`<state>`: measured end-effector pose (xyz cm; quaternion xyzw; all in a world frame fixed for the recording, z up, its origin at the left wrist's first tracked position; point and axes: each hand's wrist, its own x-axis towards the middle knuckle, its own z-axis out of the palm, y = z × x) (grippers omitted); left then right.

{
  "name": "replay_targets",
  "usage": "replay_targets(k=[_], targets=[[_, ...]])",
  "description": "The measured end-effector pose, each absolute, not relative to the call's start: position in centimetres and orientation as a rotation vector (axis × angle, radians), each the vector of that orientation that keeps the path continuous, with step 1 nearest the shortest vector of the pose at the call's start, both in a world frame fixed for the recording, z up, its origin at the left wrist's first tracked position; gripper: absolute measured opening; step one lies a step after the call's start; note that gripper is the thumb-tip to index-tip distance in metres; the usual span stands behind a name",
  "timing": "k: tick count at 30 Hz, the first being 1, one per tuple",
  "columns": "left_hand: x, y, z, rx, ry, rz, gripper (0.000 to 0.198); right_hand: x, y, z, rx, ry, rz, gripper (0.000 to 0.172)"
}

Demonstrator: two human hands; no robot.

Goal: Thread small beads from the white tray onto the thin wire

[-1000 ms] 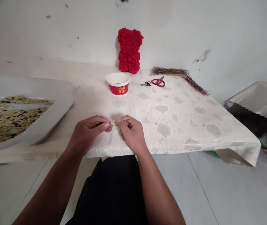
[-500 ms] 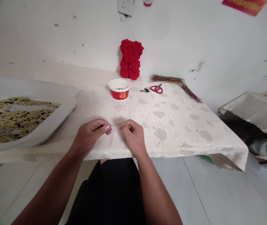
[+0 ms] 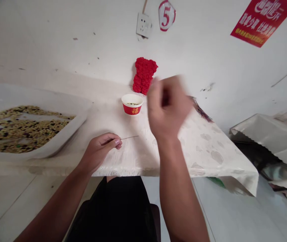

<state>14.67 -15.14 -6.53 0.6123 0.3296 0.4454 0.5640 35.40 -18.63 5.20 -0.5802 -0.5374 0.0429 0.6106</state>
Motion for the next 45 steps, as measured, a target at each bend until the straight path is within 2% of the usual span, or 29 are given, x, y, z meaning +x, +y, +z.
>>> replay_targets(k=[5, 12, 17, 23, 33, 39, 45], targets=[[14.7, -15.3, -6.1, 1.43, 0.767, 1.019, 0.016, 34.9, -16.1, 1.1, -1.653, -1.384, 0.193, 0.017], [14.7, -15.4, -6.0, 1.422, 0.77, 1.04, 0.015, 33.4, -20.1, -4.7, -1.587, -1.376, 0.434, 0.039], [15.0, -15.5, -6.0, 1.497, 0.843, 1.016, 0.013, 33.6, -19.6, -6.3, -1.554, -1.212, 0.462, 0.041], [15.9, -15.4, -6.5, 1.456, 0.865, 1.164, 0.008, 34.1, -19.3, -6.7, -1.543, -1.151, 0.484, 0.029], [16.4, -15.8, -6.1, 1.493, 0.819, 1.211, 0.005, 34.0, -19.2, -6.6, -1.492, -1.193, 0.488, 0.029], [16.2, -15.8, -6.2, 1.555, 0.759, 1.199, 0.003, 36.3, -21.5, -5.0, -1.406, -1.233, 0.618, 0.025], [16.3, -16.0, -6.1, 1.614, 0.784, 1.214, 0.005, 39.8, -26.0, -2.4, -1.494, -1.19, 0.448, 0.028]])
